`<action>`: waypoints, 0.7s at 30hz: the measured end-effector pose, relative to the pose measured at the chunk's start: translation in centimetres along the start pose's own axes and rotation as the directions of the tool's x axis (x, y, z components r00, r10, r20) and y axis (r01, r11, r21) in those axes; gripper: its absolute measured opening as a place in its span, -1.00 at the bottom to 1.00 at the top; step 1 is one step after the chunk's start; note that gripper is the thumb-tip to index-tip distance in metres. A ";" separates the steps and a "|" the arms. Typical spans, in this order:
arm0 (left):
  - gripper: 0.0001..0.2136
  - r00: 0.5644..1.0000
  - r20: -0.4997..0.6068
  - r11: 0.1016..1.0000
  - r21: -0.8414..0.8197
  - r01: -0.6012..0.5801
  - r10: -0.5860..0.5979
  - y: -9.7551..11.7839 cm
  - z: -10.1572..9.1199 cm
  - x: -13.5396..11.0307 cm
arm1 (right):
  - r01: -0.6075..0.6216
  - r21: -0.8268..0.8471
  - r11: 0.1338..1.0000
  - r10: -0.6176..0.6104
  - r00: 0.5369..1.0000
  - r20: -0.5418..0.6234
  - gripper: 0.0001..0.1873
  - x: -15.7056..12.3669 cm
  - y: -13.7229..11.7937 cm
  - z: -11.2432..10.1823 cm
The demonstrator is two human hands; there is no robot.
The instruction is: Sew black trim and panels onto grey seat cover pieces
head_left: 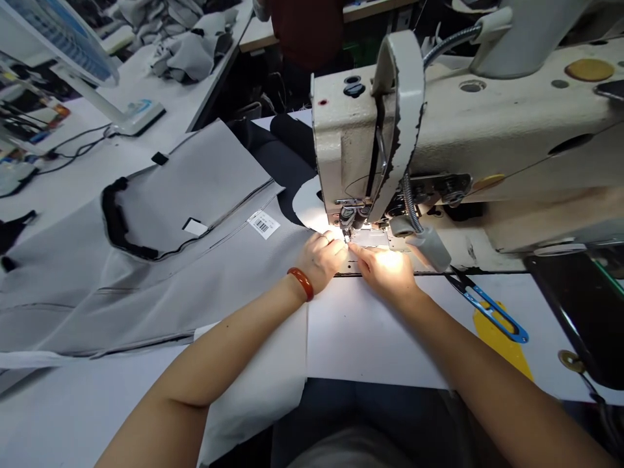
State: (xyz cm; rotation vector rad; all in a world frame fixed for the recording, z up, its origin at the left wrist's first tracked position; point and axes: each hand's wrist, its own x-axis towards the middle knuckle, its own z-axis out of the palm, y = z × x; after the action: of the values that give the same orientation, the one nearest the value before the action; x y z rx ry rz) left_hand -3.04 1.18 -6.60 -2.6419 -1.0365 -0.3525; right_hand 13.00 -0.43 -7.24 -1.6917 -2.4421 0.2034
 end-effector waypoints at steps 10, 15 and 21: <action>-0.72 0.999 0.018 0.999 -0.010 -0.038 0.038 -0.8 0.6 0.4 | -0.053 -0.020 0.998 0.054 0.998 0.027 -0.55 0.7 -0.7 -0.4; -0.68 0.999 -0.007 0.999 0.010 -0.042 0.042 -1.1 0.8 0.7 | -0.033 -0.048 0.998 0.032 0.999 -0.013 -0.53 0.4 -0.7 -0.1; -0.70 0.995 -0.082 0.995 0.083 -0.048 0.055 -1.1 1.2 0.7 | 0.017 -0.009 1.000 -0.019 0.988 -0.152 -0.56 -0.3 -0.2 0.9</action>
State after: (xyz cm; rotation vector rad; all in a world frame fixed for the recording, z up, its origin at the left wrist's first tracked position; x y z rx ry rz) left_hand -3.14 2.80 -7.31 -2.5533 -0.9349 -0.3992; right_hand 12.70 -0.79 -8.08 -1.6233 -2.3487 0.0598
